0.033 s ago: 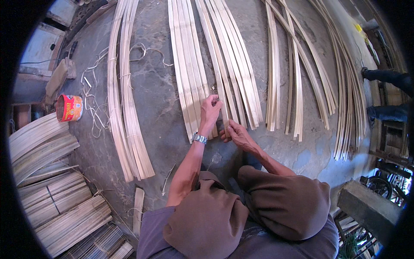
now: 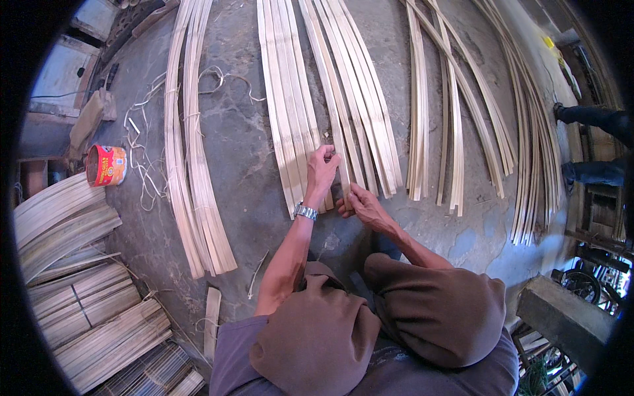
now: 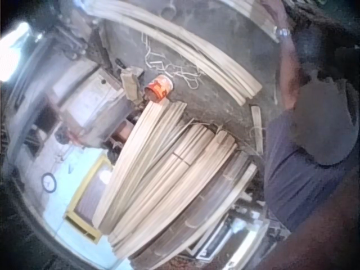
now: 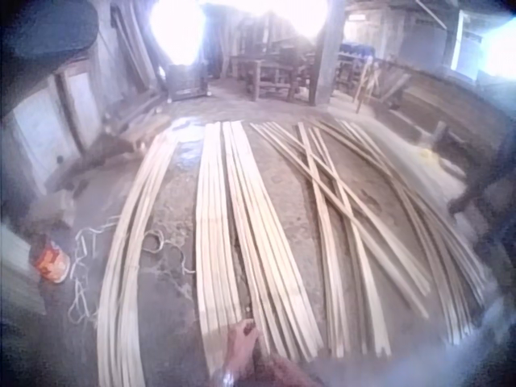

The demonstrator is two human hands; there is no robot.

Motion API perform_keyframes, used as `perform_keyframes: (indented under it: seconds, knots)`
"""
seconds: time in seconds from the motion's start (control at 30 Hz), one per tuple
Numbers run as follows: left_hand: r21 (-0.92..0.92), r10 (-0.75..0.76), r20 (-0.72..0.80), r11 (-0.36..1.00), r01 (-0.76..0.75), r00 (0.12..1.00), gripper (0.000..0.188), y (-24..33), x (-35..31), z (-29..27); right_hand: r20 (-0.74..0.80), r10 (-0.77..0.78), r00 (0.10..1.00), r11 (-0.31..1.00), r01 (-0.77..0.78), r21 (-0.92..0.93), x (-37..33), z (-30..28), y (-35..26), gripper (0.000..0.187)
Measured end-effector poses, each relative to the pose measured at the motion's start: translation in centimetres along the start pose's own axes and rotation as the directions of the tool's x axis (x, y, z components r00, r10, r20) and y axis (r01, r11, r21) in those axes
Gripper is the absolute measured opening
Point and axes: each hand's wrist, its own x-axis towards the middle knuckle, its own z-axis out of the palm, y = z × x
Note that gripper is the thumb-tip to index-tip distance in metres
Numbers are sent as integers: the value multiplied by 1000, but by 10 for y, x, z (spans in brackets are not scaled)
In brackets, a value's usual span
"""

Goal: The person sits on the floor and arranges long, thin wooden strips into neat parallel rows. They repeatedly pick up individual strips, align them with others, and place them back down to form organized piles.

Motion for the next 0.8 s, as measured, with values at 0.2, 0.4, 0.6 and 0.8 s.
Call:
perform_keyframes:
  seconds: [0.2,0.4,0.6,0.8]
  knots:
    - [97,69,-80,993,-61,994,36,13,-6,1,-46,-45,998,974,34,-225,2,0,3,41]
    - [140,73,-83,988,-61,994,26,-9,6,1,-43,-327,944,729,224,-646,-7,10,-3,65]
    - [-419,-59,97,903,94,994,19,20,-7,-8,-80,-313,946,832,233,-504,-2,7,-13,73]
    - [-426,46,164,904,29,985,20,33,-5,8,-235,-323,917,908,230,-351,-4,11,-23,74]
